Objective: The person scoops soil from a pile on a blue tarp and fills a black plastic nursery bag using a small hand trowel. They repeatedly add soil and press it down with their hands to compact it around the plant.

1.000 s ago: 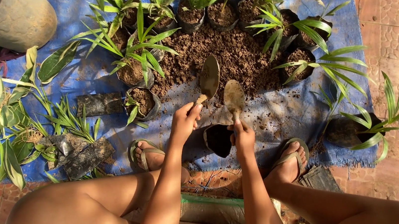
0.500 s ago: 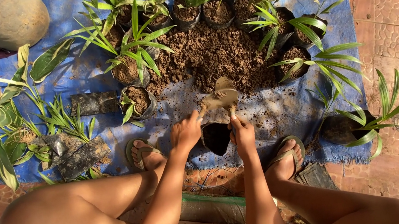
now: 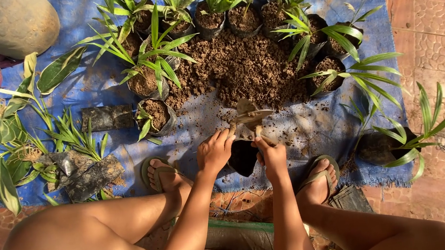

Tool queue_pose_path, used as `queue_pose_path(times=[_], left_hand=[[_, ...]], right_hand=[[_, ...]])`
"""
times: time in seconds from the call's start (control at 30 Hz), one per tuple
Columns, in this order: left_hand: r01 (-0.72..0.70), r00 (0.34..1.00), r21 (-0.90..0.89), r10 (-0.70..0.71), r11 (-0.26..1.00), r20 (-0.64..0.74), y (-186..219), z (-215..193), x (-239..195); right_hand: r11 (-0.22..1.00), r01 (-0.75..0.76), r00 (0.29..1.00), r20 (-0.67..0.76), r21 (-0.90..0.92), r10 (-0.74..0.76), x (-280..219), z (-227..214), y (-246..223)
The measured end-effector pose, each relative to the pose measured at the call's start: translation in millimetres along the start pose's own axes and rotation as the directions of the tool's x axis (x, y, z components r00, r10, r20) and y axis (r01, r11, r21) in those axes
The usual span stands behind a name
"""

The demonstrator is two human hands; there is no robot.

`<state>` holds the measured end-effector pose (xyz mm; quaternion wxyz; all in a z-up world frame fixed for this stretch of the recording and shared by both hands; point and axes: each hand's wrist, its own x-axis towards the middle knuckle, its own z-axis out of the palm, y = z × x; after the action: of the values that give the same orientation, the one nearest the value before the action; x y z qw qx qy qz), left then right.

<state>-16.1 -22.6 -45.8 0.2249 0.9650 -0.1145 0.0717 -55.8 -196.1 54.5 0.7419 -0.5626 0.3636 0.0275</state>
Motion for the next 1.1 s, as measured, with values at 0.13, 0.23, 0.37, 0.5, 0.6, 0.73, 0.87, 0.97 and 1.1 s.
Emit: queue_pose_path(times=[0.13, 0.23, 0.37, 0.5, 0.6, 0.73, 0.87, 0.97, 1.1], left_hand=[[0.394, 0.914, -0.191, -0.362, 0.899, 0.184, -7.9, -8.8, 15.8], [0.558, 0.826, -0.105, -0.540, 0.823, 0.163, -7.0, -56.1, 22.2], [0.596, 0.794, -0.104, -0.564, 0.796, 0.228, -9.6, -81.9, 28.7], [0.393, 0.876, -0.344, -0.234, 0.853, 0.422, 17.1, -100.8, 36.7], [0.221, 0.957, -0.479, -0.094, 0.849, 0.274, 63.3, -162.2, 46.1], [0.063, 0.977, -0.287, 0.000, 0.956, 0.214, 13.5, -97.7, 60.4], [0.355, 0.869, 0.090, -0.364, 0.930, 0.334, 9.1, -111.3, 68.8], [0.482, 0.821, 0.024, -0.461, 0.876, 0.337, 27.2, -142.4, 67.6], [0.606, 0.719, -0.155, -0.453, 0.780, 0.527, 24.4, -136.0, 69.4]], right_hand=[[0.999, -0.029, 0.999, 0.041, 0.041, 0.027, -5.3, -5.7, 3.2], [0.999, 0.001, 0.999, 0.038, -0.049, 0.001, 0.6, -16.0, 13.7], [0.810, 0.114, 0.982, -0.058, -0.575, -0.180, 9.4, -24.9, 22.1], [0.635, 0.198, 0.896, -0.124, -0.747, -0.426, 13.7, -25.4, 26.6], [0.517, 0.276, 0.811, -0.093, -0.810, -0.578, 9.4, -27.9, 28.7], [0.476, 0.372, 0.751, -0.043, -0.797, -0.659, 3.8, -29.7, 27.7], [0.448, 0.391, 0.767, 0.015, -0.804, -0.641, 6.5, -31.7, 34.9], [0.476, 0.346, 0.798, -0.014, -0.809, -0.603, 14.1, -35.3, 41.8], [0.641, 0.248, 0.861, -0.138, -0.727, -0.489, 13.2, -41.3, 38.3]])
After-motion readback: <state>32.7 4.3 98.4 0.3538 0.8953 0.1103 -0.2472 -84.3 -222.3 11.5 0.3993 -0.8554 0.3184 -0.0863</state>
